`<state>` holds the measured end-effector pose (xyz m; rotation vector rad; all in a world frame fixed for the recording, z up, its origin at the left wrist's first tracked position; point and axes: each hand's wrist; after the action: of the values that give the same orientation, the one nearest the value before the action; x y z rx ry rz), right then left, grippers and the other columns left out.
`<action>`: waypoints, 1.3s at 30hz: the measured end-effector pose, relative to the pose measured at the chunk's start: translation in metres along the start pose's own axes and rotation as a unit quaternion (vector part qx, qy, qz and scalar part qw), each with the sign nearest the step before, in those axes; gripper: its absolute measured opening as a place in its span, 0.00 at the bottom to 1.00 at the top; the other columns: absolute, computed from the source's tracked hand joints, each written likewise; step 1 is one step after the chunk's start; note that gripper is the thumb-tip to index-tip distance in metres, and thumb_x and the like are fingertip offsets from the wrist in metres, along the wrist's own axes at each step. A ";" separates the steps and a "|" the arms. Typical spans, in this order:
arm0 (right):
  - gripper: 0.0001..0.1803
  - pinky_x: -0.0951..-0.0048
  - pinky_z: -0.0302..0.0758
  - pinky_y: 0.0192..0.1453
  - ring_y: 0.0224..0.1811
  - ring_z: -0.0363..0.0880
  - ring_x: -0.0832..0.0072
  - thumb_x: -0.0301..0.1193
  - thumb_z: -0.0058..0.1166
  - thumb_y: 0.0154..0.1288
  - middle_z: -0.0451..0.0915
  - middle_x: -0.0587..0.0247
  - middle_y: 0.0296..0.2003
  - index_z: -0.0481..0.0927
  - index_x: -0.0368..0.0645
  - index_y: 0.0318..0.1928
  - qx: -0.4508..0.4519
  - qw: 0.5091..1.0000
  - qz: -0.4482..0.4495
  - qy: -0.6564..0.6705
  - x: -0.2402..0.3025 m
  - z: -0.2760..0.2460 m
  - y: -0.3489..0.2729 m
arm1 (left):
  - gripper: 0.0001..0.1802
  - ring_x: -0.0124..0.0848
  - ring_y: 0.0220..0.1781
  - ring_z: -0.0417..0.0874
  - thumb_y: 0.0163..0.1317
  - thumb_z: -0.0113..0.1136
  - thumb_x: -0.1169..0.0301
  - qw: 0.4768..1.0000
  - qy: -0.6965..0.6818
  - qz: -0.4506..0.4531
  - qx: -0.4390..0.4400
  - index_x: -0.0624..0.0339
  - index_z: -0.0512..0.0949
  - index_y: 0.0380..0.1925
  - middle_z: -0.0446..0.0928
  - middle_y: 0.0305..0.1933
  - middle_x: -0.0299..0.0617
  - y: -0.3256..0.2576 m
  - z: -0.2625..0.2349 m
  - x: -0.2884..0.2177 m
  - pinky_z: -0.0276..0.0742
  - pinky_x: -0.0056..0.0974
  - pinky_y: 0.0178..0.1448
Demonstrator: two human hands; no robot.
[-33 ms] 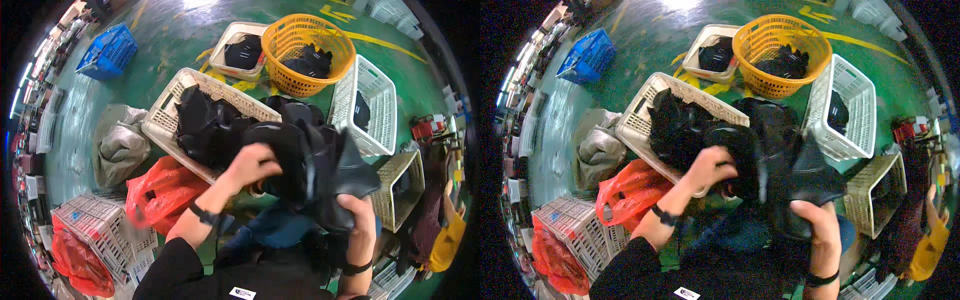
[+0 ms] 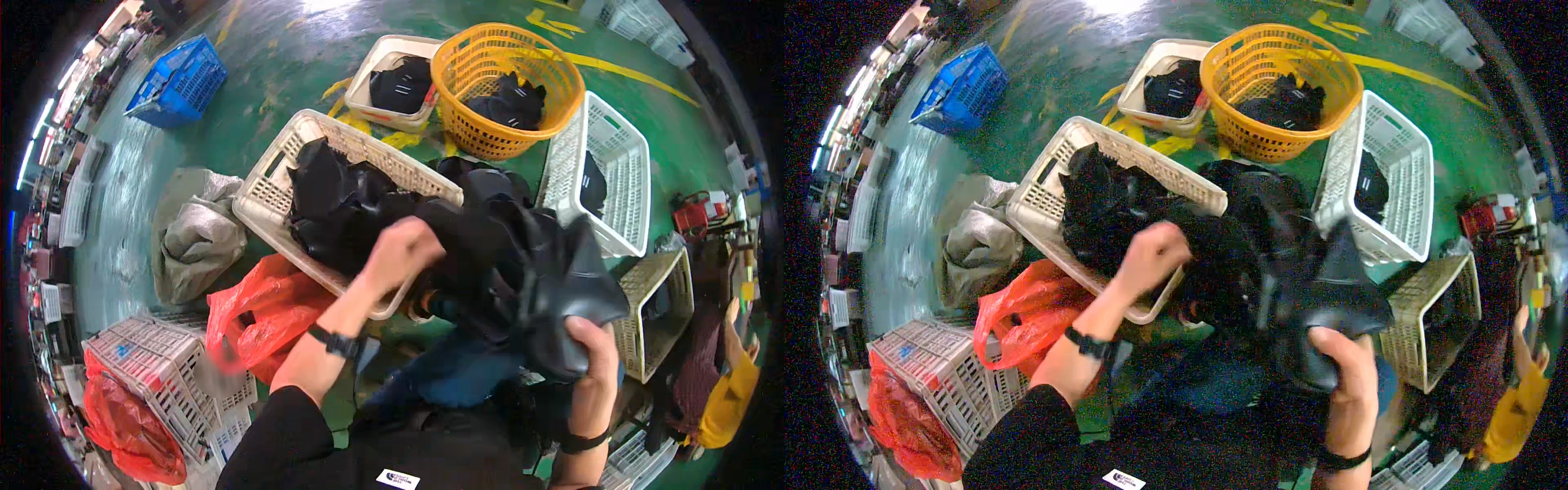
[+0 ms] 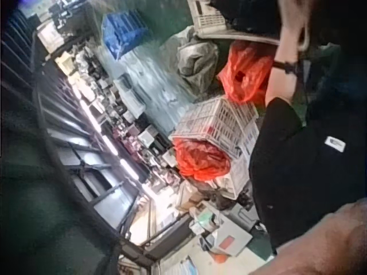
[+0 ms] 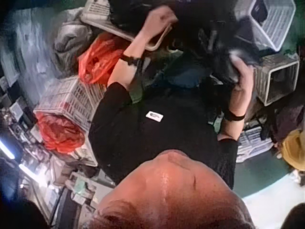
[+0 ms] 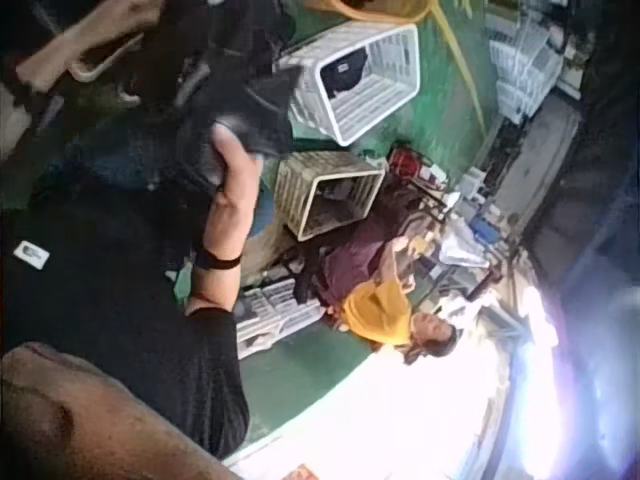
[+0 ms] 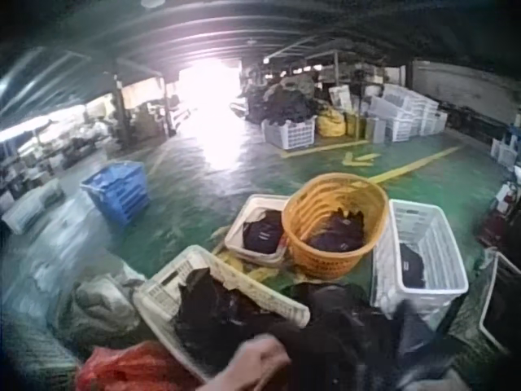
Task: The person is threading laces or cords through shoe components and organizing materials in a manufacturing facility.
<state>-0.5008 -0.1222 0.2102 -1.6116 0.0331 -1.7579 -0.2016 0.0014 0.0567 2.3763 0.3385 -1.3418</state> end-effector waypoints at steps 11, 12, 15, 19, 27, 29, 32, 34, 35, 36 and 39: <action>0.41 0.41 0.75 0.62 0.52 0.81 0.49 0.34 0.61 0.48 0.79 0.44 0.51 0.67 0.31 0.64 0.001 0.994 0.010 0.108 -0.026 -0.062 -0.025 | 0.54 0.55 0.57 0.79 0.69 0.55 0.64 0.785 -0.419 -0.345 -0.300 0.33 0.20 0.74 0.59 0.70 0.67 0.037 -0.065 0.228 0.81 0.54 0.53; 0.40 0.34 0.73 0.60 0.50 0.81 0.46 0.37 0.60 0.49 0.79 0.42 0.50 0.67 0.33 0.63 0.022 0.992 -0.034 0.119 -0.032 -0.072 -0.025 | 0.53 0.57 0.64 0.72 0.69 0.56 0.63 0.758 -0.447 -0.349 -0.323 0.31 0.23 0.75 0.55 0.73 0.65 0.035 -0.072 0.239 0.76 0.56 0.60; 0.37 0.44 0.76 0.59 0.49 0.80 0.50 0.42 0.56 0.57 0.78 0.43 0.50 0.68 0.34 0.64 -0.039 0.972 -0.156 0.173 -0.034 -0.095 -0.035 | 0.49 0.52 0.79 0.51 0.68 0.57 0.58 0.702 -0.492 -0.329 -0.397 0.31 0.32 0.77 0.47 0.78 0.54 0.039 -0.077 0.266 0.59 0.61 0.74; 0.30 0.51 0.74 0.65 0.58 0.77 0.54 0.41 0.50 0.69 0.76 0.45 0.58 0.68 0.33 0.65 -0.129 0.950 -0.192 0.209 -0.016 -0.124 -0.056 | 0.39 0.42 0.78 0.54 0.68 0.56 0.53 0.632 -0.557 -0.305 -0.444 0.52 0.52 0.73 0.55 0.75 0.48 0.054 -0.039 0.254 0.54 0.59 0.78; 0.26 0.53 0.78 0.63 0.54 0.82 0.56 0.37 0.50 0.71 0.80 0.46 0.56 0.71 0.33 0.62 -0.136 0.950 -0.174 0.222 -0.013 -0.125 -0.032 | 0.26 0.41 0.70 0.68 0.71 0.45 0.63 0.676 -0.289 -0.279 -0.618 0.62 0.69 0.66 0.64 0.71 0.45 0.021 -0.090 0.220 0.70 0.45 0.66; 0.25 0.52 0.77 0.63 0.54 0.83 0.55 0.37 0.49 0.71 0.80 0.45 0.54 0.72 0.31 0.60 -0.124 0.951 -0.182 0.217 -0.013 -0.127 -0.033 | 0.27 0.35 0.67 0.70 0.72 0.49 0.59 0.708 -0.224 -0.215 -0.635 0.67 0.70 0.64 0.70 0.67 0.46 0.014 -0.095 0.176 0.67 0.41 0.69; 0.24 0.52 0.77 0.63 0.54 0.82 0.55 0.36 0.49 0.71 0.80 0.44 0.54 0.73 0.30 0.59 -0.138 0.945 -0.187 0.230 -0.009 -0.106 -0.032 | 0.23 0.37 0.60 0.77 0.71 0.53 0.63 0.746 -0.292 -0.117 -0.587 0.68 0.74 0.59 0.74 0.60 0.51 -0.001 -0.112 0.100 0.72 0.41 0.65; 0.26 0.53 0.76 0.64 0.55 0.81 0.54 0.35 0.51 0.68 0.80 0.45 0.53 0.72 0.29 0.60 -0.128 0.953 -0.186 0.201 -0.008 -0.094 -0.029 | 0.19 0.39 0.53 0.81 0.70 0.55 0.65 0.750 -0.345 -0.083 -0.559 0.69 0.76 0.53 0.78 0.52 0.54 -0.016 -0.134 0.060 0.77 0.41 0.61; 0.26 0.53 0.76 0.64 0.55 0.81 0.54 0.35 0.51 0.68 0.80 0.45 0.53 0.72 0.29 0.60 -0.120 0.953 -0.186 0.207 -0.009 -0.082 -0.024 | 0.16 0.40 0.51 0.82 0.70 0.55 0.65 0.739 -0.373 -0.039 -0.560 0.67 0.78 0.50 0.80 0.50 0.52 -0.013 -0.140 0.028 0.77 0.45 0.61; 0.29 0.55 0.76 0.63 0.55 0.81 0.55 0.35 0.54 0.64 0.80 0.47 0.53 0.72 0.28 0.60 -0.117 0.958 -0.228 0.125 -0.008 -0.066 -0.020 | 0.15 0.41 0.51 0.83 0.70 0.55 0.65 0.739 -0.454 -0.020 -0.498 0.67 0.78 0.48 0.80 0.49 0.51 -0.015 -0.143 0.005 0.78 0.47 0.61; 0.34 0.62 0.74 0.62 0.50 0.80 0.60 0.32 0.69 0.50 0.80 0.55 0.50 0.76 0.34 0.58 -0.101 0.952 -0.283 -0.050 -0.021 -0.041 -0.019 | 0.12 0.42 0.54 0.82 0.70 0.55 0.66 0.718 -0.590 -0.052 -0.366 0.63 0.80 0.43 0.82 0.51 0.49 -0.030 -0.146 -0.038 0.76 0.54 0.63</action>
<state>-0.5477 -0.1155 0.1926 -1.9954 -0.3393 -2.1479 -0.1214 0.0928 0.1513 0.6021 0.4639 -1.9601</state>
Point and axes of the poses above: each hand's wrist, its own y-axis towards the middle knuckle, its own z-axis out of the palm, x = y × z
